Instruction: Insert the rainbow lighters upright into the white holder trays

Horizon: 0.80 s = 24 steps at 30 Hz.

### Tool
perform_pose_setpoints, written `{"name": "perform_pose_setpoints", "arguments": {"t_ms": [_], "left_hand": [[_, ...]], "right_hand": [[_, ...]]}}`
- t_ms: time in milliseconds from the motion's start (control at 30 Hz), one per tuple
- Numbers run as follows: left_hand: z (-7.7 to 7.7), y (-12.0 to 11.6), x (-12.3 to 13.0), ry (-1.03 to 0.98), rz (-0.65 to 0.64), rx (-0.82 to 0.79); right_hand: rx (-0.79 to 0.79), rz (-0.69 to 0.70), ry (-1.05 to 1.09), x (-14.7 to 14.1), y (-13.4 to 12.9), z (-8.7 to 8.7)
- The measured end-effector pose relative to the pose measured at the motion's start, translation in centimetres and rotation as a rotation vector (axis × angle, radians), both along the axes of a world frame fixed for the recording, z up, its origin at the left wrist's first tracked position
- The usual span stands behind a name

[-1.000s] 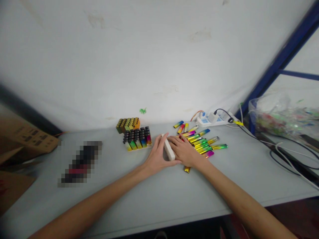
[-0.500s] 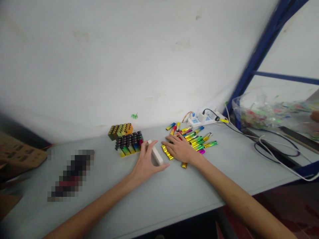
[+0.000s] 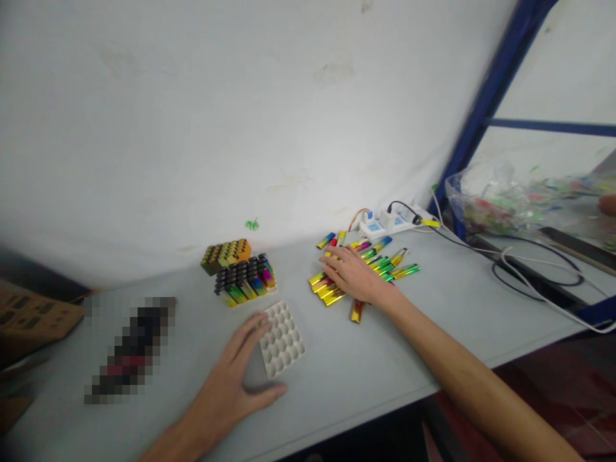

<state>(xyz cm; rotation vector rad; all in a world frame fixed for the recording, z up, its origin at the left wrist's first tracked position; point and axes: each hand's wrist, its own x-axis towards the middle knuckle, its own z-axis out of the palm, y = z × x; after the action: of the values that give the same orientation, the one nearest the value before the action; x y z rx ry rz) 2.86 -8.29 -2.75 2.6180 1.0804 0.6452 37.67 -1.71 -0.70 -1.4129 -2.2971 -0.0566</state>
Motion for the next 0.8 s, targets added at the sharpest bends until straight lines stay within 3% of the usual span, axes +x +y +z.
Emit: {"name": "perform_pose_setpoints", "arguments": {"t_ms": [233, 367, 567, 800], "left_hand": [[0.5, -0.4, -1.0, 0.180, -0.032, 0.169], [0.7, 0.3, -0.1, 0.257, -0.060, 0.234], [1.0, 2.9, 2.1, 0.365, -0.106, 0.236], [1.9, 3.1, 4.1, 0.469, -0.086, 0.207]], "right_hand": [[-0.004, -0.007, -0.021, -0.2, -0.3, -0.1], [-0.106, -0.058, -0.132, -0.8, -0.4, -0.6], [-0.163, -0.058, -0.111, 0.5, 0.1, -0.4], [-0.075, -0.109, -0.154, -0.3, 4.4, -0.2]]}}
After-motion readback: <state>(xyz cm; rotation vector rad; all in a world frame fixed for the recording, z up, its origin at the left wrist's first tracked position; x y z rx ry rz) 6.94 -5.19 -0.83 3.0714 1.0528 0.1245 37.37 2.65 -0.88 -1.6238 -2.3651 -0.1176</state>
